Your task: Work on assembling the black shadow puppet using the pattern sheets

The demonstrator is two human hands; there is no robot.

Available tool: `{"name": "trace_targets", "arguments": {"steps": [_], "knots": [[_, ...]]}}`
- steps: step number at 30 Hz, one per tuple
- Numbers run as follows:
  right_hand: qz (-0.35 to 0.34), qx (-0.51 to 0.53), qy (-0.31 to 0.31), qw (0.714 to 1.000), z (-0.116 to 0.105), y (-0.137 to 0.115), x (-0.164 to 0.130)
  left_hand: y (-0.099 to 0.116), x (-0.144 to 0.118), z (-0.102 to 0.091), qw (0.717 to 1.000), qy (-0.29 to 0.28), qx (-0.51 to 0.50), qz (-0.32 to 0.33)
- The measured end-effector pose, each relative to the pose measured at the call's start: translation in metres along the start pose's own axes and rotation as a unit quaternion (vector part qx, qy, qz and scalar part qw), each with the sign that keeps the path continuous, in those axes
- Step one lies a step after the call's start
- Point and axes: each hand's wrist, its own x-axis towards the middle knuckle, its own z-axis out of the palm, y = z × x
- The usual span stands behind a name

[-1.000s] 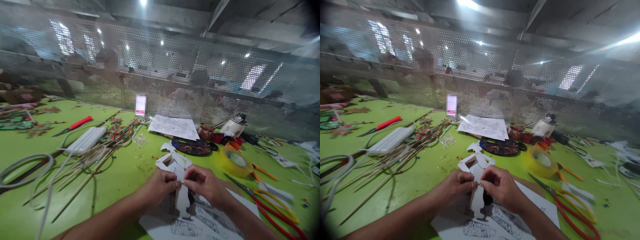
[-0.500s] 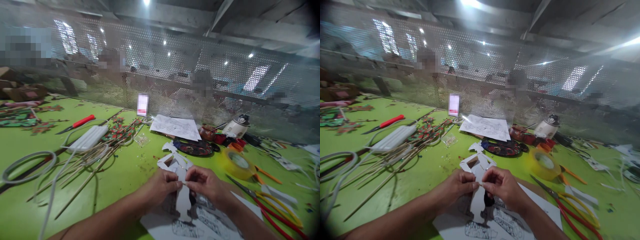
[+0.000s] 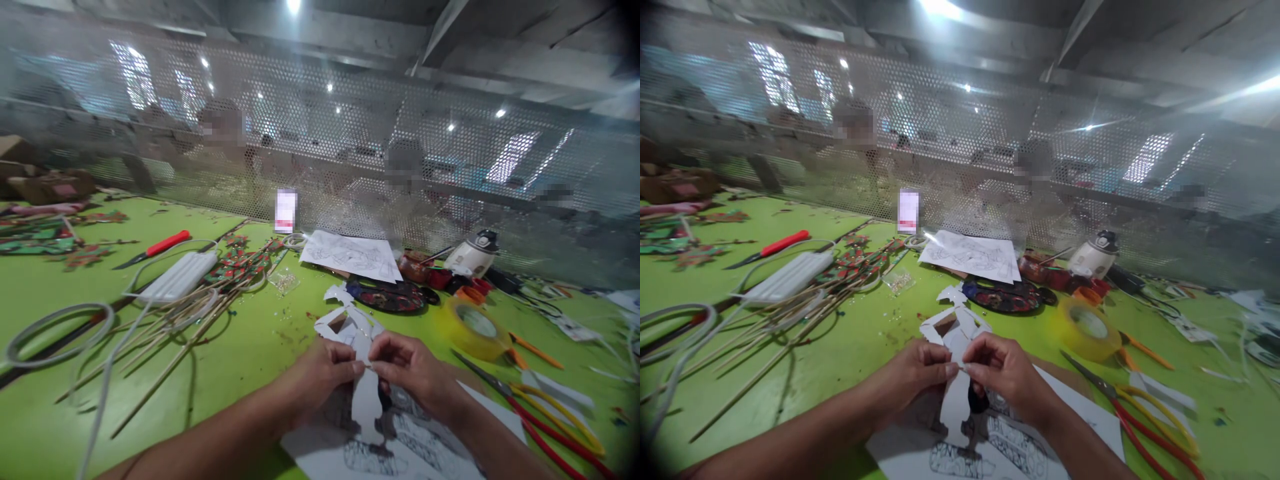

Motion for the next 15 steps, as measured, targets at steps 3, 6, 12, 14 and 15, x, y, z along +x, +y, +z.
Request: {"name": "trace_targets", "arguments": {"steps": [3, 6, 12, 14, 15], "knots": [[0.004, -0.003, 0.009, 1.0, 0.0009, -0.001, 0.0002, -0.0006, 0.0007, -0.0004, 1.0, 0.0, -0.016, -0.001], [0.005, -0.003, 0.01, 1.0, 0.001, -0.0012, 0.0008, -0.0018, 0.0018, -0.0008, 1.0, 0.014, -0.002, 0.0], [-0.013, -0.008, -0.001, 1.0, -0.0023, 0.0025, 0.0034, -0.0032, 0.0029, -0.0015, 0.999, 0.029, 0.015, 0.004], [-0.017, -0.012, -0.002, 1.0, -0.0028, 0.0028, 0.0037, -0.0031, 0.0028, -0.0017, 0.999, 0.028, 0.021, 0.005], [-0.019, -0.012, -0.002, 1.0, -0.0029, 0.0026, 0.0037, -0.003, 0.0026, -0.0018, 0.999, 0.028, 0.021, 0.005]]}}
